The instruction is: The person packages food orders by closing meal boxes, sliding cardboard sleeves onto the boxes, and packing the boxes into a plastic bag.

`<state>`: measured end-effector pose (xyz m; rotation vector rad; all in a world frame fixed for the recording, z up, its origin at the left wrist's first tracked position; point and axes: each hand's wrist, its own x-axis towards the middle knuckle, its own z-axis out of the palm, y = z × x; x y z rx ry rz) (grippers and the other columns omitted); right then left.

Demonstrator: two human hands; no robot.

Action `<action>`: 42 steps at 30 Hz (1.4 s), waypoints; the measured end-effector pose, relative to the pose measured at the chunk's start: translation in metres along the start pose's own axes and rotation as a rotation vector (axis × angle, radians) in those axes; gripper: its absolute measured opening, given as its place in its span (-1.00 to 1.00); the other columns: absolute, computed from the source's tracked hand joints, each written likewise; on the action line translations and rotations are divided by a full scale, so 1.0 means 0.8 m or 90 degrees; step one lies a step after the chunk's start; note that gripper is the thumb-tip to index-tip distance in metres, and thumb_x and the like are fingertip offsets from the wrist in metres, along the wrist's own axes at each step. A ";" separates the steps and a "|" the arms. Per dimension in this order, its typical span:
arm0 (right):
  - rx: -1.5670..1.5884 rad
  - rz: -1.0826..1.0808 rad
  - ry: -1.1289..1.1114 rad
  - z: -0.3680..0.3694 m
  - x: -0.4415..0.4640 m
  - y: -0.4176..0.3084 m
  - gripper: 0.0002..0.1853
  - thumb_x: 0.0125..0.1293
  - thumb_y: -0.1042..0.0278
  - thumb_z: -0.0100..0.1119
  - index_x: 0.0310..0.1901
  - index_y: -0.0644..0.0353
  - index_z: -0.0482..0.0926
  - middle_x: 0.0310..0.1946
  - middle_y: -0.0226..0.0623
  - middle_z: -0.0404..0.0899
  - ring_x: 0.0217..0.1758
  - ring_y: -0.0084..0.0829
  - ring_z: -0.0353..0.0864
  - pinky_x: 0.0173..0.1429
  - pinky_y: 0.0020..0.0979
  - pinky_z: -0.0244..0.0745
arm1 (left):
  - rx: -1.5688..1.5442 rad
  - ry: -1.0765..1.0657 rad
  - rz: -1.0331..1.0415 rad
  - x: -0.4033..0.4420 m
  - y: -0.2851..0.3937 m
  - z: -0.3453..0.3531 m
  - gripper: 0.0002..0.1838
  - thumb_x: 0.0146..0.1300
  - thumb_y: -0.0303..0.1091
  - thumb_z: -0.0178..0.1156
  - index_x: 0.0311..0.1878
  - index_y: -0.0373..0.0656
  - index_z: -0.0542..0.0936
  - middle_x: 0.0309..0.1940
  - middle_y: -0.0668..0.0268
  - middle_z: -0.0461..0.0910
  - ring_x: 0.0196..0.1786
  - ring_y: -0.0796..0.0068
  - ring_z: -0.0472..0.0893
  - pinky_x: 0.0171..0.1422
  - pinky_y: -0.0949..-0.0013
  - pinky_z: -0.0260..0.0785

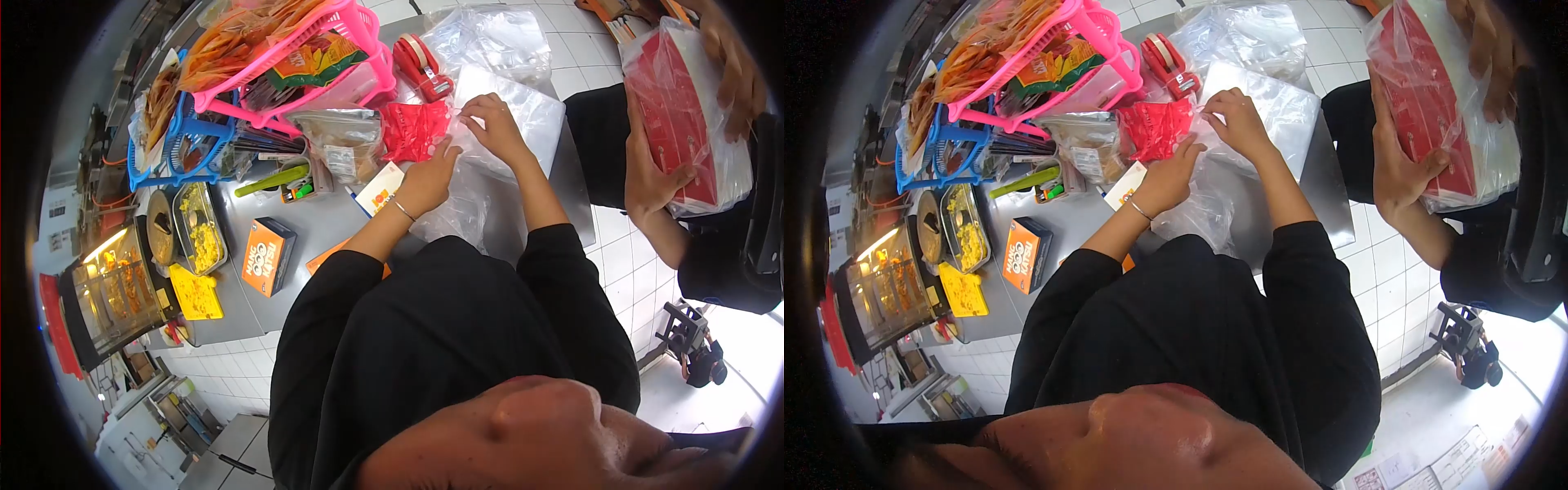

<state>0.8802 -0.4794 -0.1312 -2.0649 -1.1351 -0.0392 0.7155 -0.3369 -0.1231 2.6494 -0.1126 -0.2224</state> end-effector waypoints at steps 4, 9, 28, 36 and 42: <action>0.123 0.131 0.010 -0.008 0.001 -0.004 -0.87 0.24 0.34 0.40 -0.24 0.17 0.72 -0.08 -0.34 0.68 0.02 -0.34 0.59 0.11 -0.34 0.45 | 0.007 0.039 0.013 0.001 -0.010 0.013 -0.24 0.01 -0.61 0.20 0.37 -0.12 0.28 0.48 0.00 0.23 -0.19 0.01 0.73 -0.27 0.05 0.58; 0.355 0.255 0.005 0.011 0.001 0.009 -0.83 0.33 0.30 0.35 -0.22 0.23 0.71 -0.04 -0.33 0.72 -0.02 -0.43 0.64 0.11 -0.38 0.47 | 0.040 0.012 -0.056 0.011 0.004 0.002 -0.14 0.05 -0.59 0.19 0.50 -0.10 0.17 0.49 0.06 0.25 -0.11 0.03 0.73 -0.21 0.07 0.61; -0.101 0.056 -0.130 0.014 -0.004 -0.019 -0.75 0.27 0.12 0.26 -0.09 -0.03 0.73 -0.27 -0.16 0.70 -0.16 -0.07 0.69 -0.04 -0.11 0.57 | -0.081 0.001 -0.075 0.002 -0.018 0.016 -0.07 0.01 -0.63 0.14 0.55 -0.09 0.12 0.56 0.04 0.12 0.07 -0.13 0.63 -0.02 -0.06 0.55; -0.136 0.067 -0.091 0.040 -0.014 0.022 -0.89 0.29 0.30 0.29 -0.19 -0.05 0.76 -0.35 -0.26 0.55 -0.16 -0.20 0.62 -0.11 -0.22 0.51 | -0.039 0.051 -0.025 0.002 -0.022 0.030 -0.37 0.06 -0.57 0.16 0.30 -0.18 0.40 0.47 0.13 0.29 0.12 0.00 0.65 0.02 -0.03 0.56; -0.023 0.139 -0.069 0.029 0.003 0.034 -0.84 0.37 0.40 0.17 -0.11 0.22 0.67 -0.10 -0.08 0.65 0.04 -0.04 0.62 0.14 -0.19 0.51 | -0.035 0.017 -0.090 0.002 -0.010 0.027 -0.39 0.05 -0.58 0.18 0.27 -0.22 0.41 0.47 0.11 0.28 -0.01 -0.04 0.69 -0.05 -0.02 0.58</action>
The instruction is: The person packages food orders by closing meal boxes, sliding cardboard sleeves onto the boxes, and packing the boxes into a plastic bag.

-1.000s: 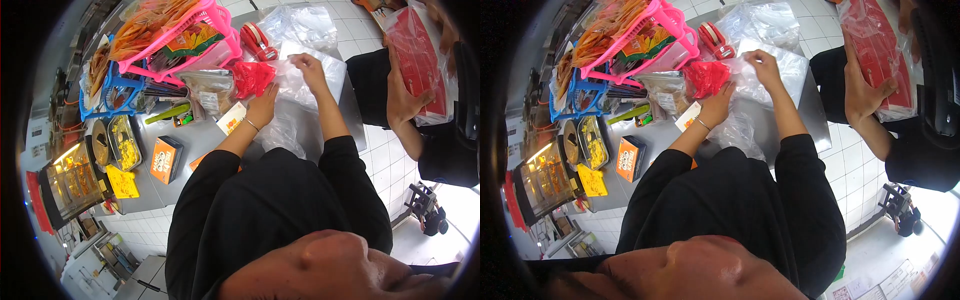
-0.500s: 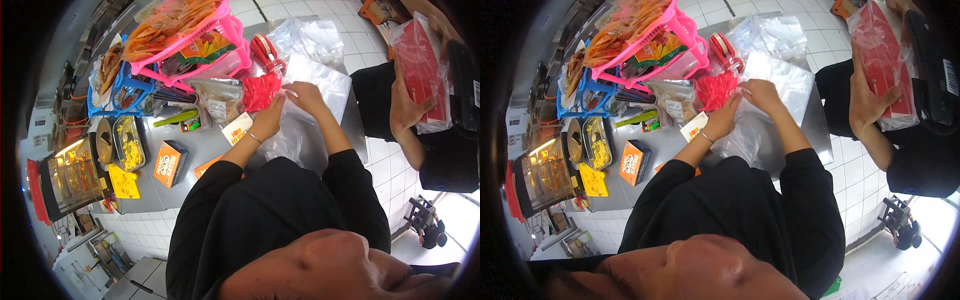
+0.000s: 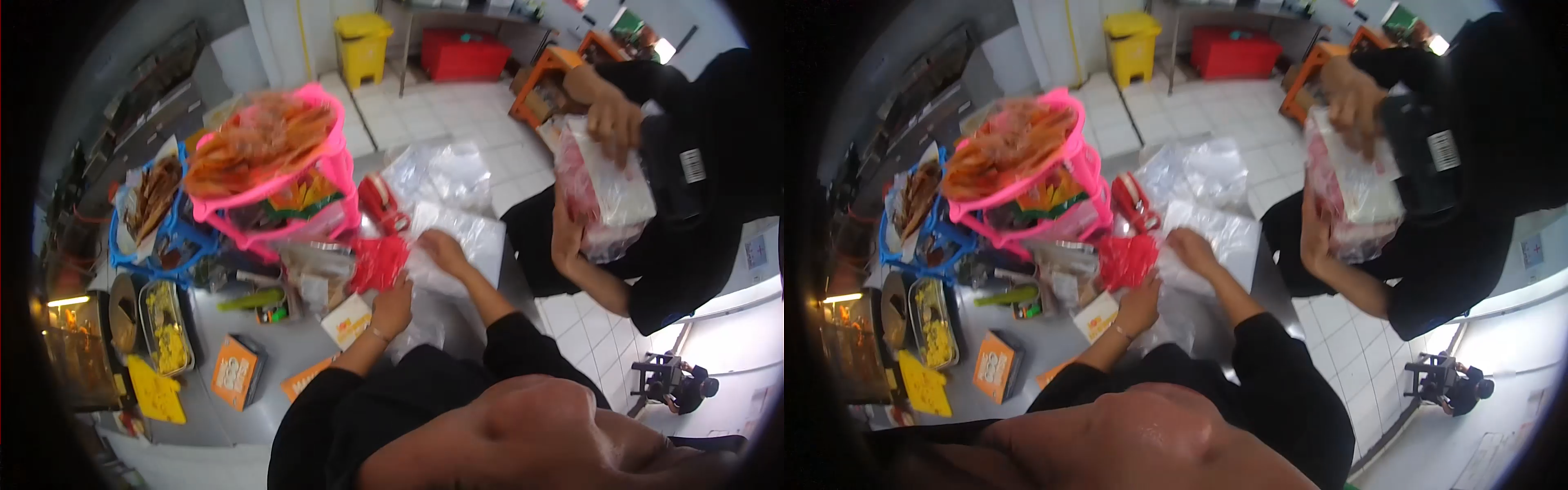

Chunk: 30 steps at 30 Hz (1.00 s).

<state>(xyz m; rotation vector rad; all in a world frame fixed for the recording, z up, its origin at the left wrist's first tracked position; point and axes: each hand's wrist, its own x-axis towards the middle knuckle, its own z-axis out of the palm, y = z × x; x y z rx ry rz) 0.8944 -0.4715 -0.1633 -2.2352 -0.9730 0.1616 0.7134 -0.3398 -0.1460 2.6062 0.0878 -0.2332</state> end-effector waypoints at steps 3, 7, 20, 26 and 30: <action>0.126 0.091 0.057 0.002 0.017 0.008 -0.77 0.43 0.26 0.17 -0.25 0.27 0.64 -0.31 0.00 0.66 -0.21 -0.07 0.67 -0.07 -0.18 0.51 | 0.000 -0.013 -0.005 -0.010 0.001 -0.007 -0.36 0.05 -0.61 0.17 0.30 -0.23 0.38 0.43 0.04 0.30 -0.07 -0.04 0.68 -0.07 0.00 0.58; 0.327 0.156 0.012 -0.009 0.034 -0.007 -0.75 0.46 0.25 0.23 -0.33 0.25 0.62 -0.54 -0.45 0.52 -0.38 -0.62 0.44 -0.24 -0.48 0.38 | 0.018 0.098 0.072 0.014 0.007 -0.011 -0.15 0.02 -0.61 0.20 0.48 -0.20 0.23 0.46 0.01 0.26 -0.13 0.00 0.69 -0.13 0.04 0.60; 0.766 0.323 0.257 -0.066 0.025 0.012 -0.71 0.55 0.02 0.08 -0.11 0.10 0.51 -0.29 -0.35 0.62 -0.51 -0.63 0.43 -0.62 -0.59 0.16 | 0.069 -0.014 -0.082 0.054 -0.013 -0.004 -0.03 0.03 -0.46 0.28 0.56 -0.17 0.10 0.62 0.05 0.01 -0.04 0.01 0.73 -0.15 0.02 0.62; 0.741 0.339 0.362 -0.070 -0.014 0.065 -0.69 0.59 0.05 0.01 -0.04 0.17 0.49 -0.32 -0.38 0.55 -0.38 -0.57 0.47 -0.42 -0.54 0.29 | -0.037 0.051 -0.002 0.033 0.004 -0.040 -0.07 0.04 -0.56 0.20 0.56 -0.07 0.16 0.57 0.00 0.07 0.15 -0.11 0.62 -0.03 0.04 0.60; 0.182 0.189 0.413 -0.059 -0.078 0.073 -0.50 0.47 0.02 0.15 0.31 0.09 0.40 -0.16 -0.27 0.50 -0.09 -0.34 0.50 0.02 -0.41 0.33 | -0.049 0.291 0.098 -0.025 0.025 -0.072 -0.23 0.05 -0.58 0.17 0.44 -0.17 0.34 0.37 -0.09 0.27 0.14 -0.11 0.53 0.05 0.03 0.53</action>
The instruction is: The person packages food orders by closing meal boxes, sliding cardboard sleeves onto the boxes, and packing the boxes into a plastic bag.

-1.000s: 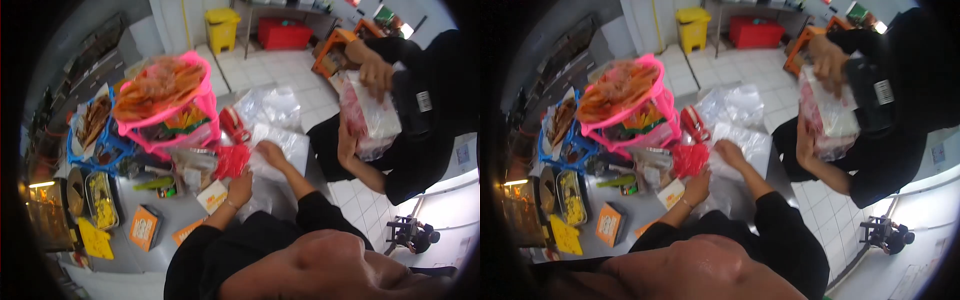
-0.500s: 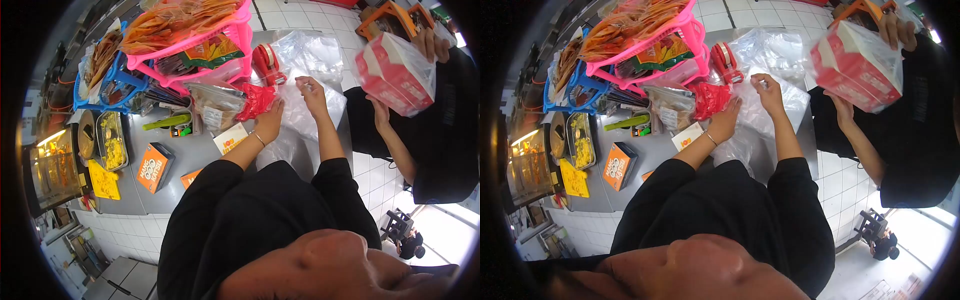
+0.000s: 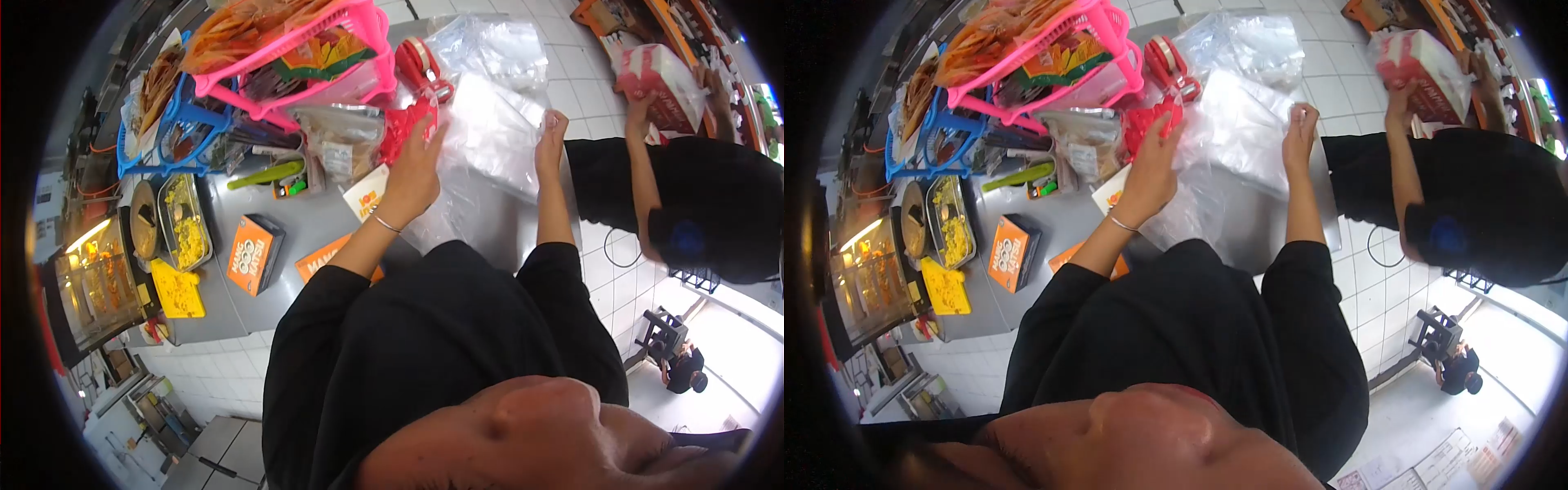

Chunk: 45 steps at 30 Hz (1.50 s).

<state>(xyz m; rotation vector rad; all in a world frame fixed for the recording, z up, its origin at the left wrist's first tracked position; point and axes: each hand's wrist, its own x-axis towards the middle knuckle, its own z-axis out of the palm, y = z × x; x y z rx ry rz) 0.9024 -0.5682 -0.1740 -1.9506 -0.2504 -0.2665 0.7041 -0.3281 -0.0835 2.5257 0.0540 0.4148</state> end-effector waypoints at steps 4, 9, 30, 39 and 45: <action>-0.492 -0.163 -0.297 -0.044 -0.043 -0.051 -0.12 0.21 0.01 0.37 0.56 -0.23 0.20 -0.09 -0.14 0.50 0.00 -0.06 0.52 0.09 -0.19 0.41 | 0.145 0.013 -0.106 -0.051 -0.002 -0.059 -0.35 0.11 -0.47 0.20 0.35 -0.23 0.39 0.16 -0.09 0.39 0.02 -0.11 0.51 0.06 -0.01 0.47; -0.455 -0.199 -0.320 -0.062 -0.035 0.046 -0.45 0.29 0.24 0.29 0.32 0.07 0.51 -0.15 -0.04 0.60 -0.03 -0.08 0.62 0.05 -0.08 0.53 | -0.072 0.007 -0.326 -0.105 -0.006 -0.106 -0.38 0.19 -0.38 0.20 0.35 -0.25 0.35 -0.24 -0.07 0.58 -0.16 -0.16 0.60 -0.08 -0.09 0.43; -0.354 -0.420 -1.102 0.062 -0.439 -0.338 -0.40 0.25 0.29 0.26 0.36 0.08 0.45 0.18 -0.02 0.58 0.19 -0.01 0.60 0.32 -0.08 0.42 | 0.162 0.003 -0.464 -0.514 -0.036 -0.294 -0.33 0.05 -0.67 0.21 0.30 0.01 0.60 0.32 0.01 0.45 0.05 -0.01 0.57 0.19 0.12 0.45; -0.200 -0.797 -0.908 0.097 -0.525 -0.439 -0.33 0.29 0.50 0.14 0.46 0.03 0.33 0.29 -0.01 0.51 0.24 -0.08 0.59 0.34 -0.12 0.42 | -0.100 0.246 -0.329 -0.640 -0.073 -0.285 -0.03 -0.16 -0.79 -0.09 0.49 -0.06 0.34 0.66 -0.04 -0.21 0.67 -0.24 -0.21 0.69 0.03 -0.35; 0.166 -0.312 -0.835 0.127 -0.409 -0.473 -0.47 0.21 0.44 0.21 0.28 0.10 0.53 0.22 -0.13 0.60 0.25 -0.38 0.62 0.23 -0.26 0.55 | -0.266 0.286 -0.359 -0.634 -0.061 -0.308 0.00 -0.27 -0.77 -0.11 0.49 -0.27 0.29 0.59 0.02 0.08 0.69 0.15 -0.09 0.70 0.21 -0.28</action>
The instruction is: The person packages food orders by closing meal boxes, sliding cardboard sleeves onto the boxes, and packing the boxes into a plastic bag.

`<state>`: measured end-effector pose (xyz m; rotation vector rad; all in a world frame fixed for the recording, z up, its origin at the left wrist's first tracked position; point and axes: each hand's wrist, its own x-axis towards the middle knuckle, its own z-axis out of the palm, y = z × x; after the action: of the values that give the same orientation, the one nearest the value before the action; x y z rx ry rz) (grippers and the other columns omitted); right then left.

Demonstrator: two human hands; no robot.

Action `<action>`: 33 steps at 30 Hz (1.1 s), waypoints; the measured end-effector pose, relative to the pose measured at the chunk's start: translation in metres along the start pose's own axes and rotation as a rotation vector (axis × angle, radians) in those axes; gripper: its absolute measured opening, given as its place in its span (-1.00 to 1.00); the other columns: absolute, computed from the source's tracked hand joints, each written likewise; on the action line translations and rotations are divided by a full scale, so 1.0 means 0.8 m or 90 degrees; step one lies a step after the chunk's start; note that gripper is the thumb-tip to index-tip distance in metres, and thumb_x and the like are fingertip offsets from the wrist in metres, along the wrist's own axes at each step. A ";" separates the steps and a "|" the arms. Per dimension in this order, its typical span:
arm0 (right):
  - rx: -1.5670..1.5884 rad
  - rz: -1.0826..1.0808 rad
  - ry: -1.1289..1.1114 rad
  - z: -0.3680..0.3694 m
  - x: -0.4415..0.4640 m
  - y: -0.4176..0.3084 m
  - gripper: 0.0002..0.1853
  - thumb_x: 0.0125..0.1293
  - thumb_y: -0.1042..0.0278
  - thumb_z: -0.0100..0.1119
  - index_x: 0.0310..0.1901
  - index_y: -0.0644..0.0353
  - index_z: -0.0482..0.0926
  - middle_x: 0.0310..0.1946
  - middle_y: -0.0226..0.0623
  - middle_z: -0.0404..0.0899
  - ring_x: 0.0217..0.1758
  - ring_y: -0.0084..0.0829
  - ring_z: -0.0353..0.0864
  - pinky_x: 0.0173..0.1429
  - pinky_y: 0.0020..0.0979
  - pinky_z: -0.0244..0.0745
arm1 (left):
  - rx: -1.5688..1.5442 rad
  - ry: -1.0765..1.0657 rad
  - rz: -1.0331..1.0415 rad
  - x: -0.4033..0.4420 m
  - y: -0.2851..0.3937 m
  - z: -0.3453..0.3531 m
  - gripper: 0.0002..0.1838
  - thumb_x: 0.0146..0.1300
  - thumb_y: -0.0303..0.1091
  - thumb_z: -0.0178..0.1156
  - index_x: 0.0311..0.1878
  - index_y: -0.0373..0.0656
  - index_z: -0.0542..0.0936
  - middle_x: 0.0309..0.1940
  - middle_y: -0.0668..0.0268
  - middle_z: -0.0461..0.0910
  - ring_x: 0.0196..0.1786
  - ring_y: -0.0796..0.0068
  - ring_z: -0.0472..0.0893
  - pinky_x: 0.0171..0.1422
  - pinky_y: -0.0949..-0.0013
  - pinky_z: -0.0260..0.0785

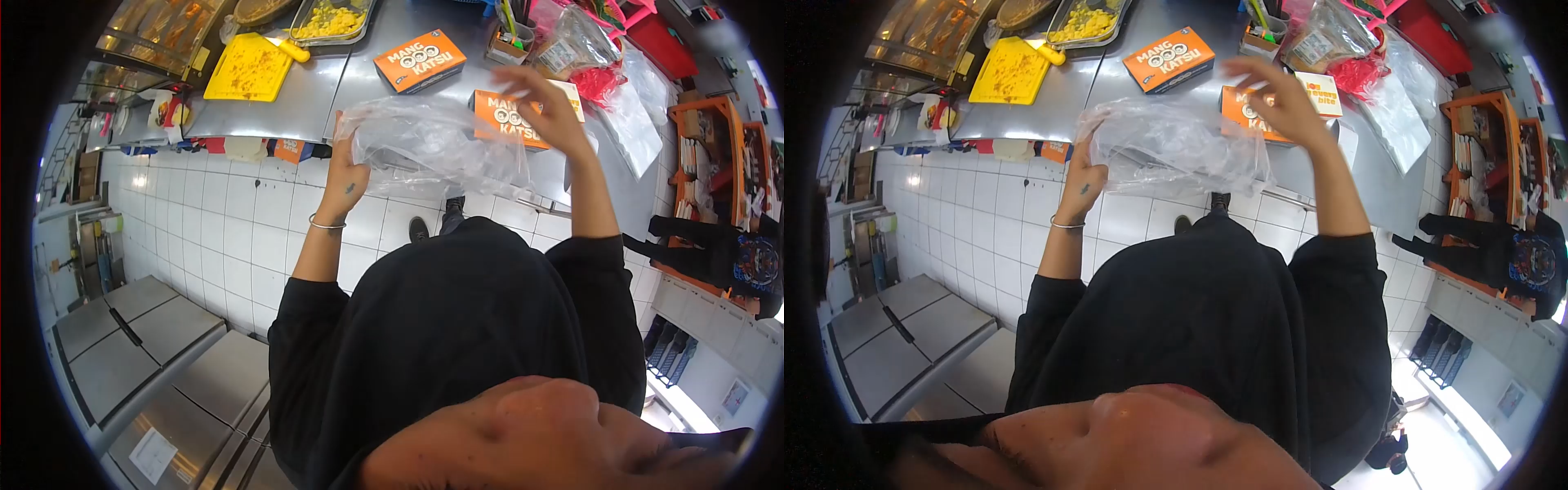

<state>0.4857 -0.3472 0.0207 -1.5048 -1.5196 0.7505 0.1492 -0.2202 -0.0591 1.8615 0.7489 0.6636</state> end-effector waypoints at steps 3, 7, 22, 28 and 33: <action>-0.640 0.069 -0.077 0.010 -0.014 0.111 -0.04 0.16 0.21 0.38 0.57 -0.13 0.08 0.41 -0.06 0.40 0.47 -0.03 0.36 0.41 0.04 0.37 | -0.127 0.023 -0.090 0.000 0.000 0.008 0.03 -0.30 -0.76 -0.13 0.50 -0.26 0.27 0.54 0.08 0.19 0.68 0.18 -0.05 0.70 0.23 -0.27; -0.804 0.095 -0.146 0.039 -0.009 0.215 0.31 -0.07 0.03 0.56 0.63 -0.37 -0.21 0.41 0.10 0.34 0.39 0.08 0.45 0.30 0.29 0.37 | -0.045 0.051 -0.022 0.001 0.021 0.012 -0.01 -0.25 -0.68 -0.10 0.51 -0.30 0.25 0.55 0.07 0.19 0.66 0.15 -0.01 0.70 0.22 -0.29; -0.480 0.227 0.144 -0.154 -0.034 0.023 0.07 -0.28 -0.06 0.61 0.28 0.35 0.35 0.11 0.06 0.48 0.17 0.07 0.49 0.26 -0.04 0.39 | -0.152 -0.065 -0.076 0.046 0.019 0.073 -0.03 -0.14 -0.54 -0.03 0.55 -0.26 0.17 0.54 0.13 0.20 0.60 0.26 0.13 0.63 0.26 -0.02; -0.268 0.052 0.115 -0.173 -0.012 -0.059 0.28 -0.36 0.30 0.60 0.54 0.24 0.15 0.36 -0.04 0.41 0.42 -0.21 0.39 0.47 -0.22 0.26 | -0.092 -0.059 0.069 0.091 0.013 0.124 0.01 -0.29 -0.74 -0.07 0.48 -0.24 0.26 0.53 0.05 0.17 0.66 0.04 -0.03 0.71 0.13 -0.29; -0.041 -0.034 -0.157 -0.073 0.012 -0.014 0.47 -0.39 0.06 0.69 0.59 0.24 -0.04 0.53 -0.01 0.15 0.59 -0.17 0.16 0.63 -0.12 0.01 | -0.234 -0.076 -0.095 0.091 0.010 0.156 -0.05 -0.18 -0.76 -0.05 0.48 -0.22 0.24 0.50 0.10 0.22 0.60 0.17 0.13 0.65 0.19 -0.06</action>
<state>0.5325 -0.3474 0.0591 -1.4532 -1.7747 0.8888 0.2888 -0.2419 -0.0894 1.4801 0.6333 0.5475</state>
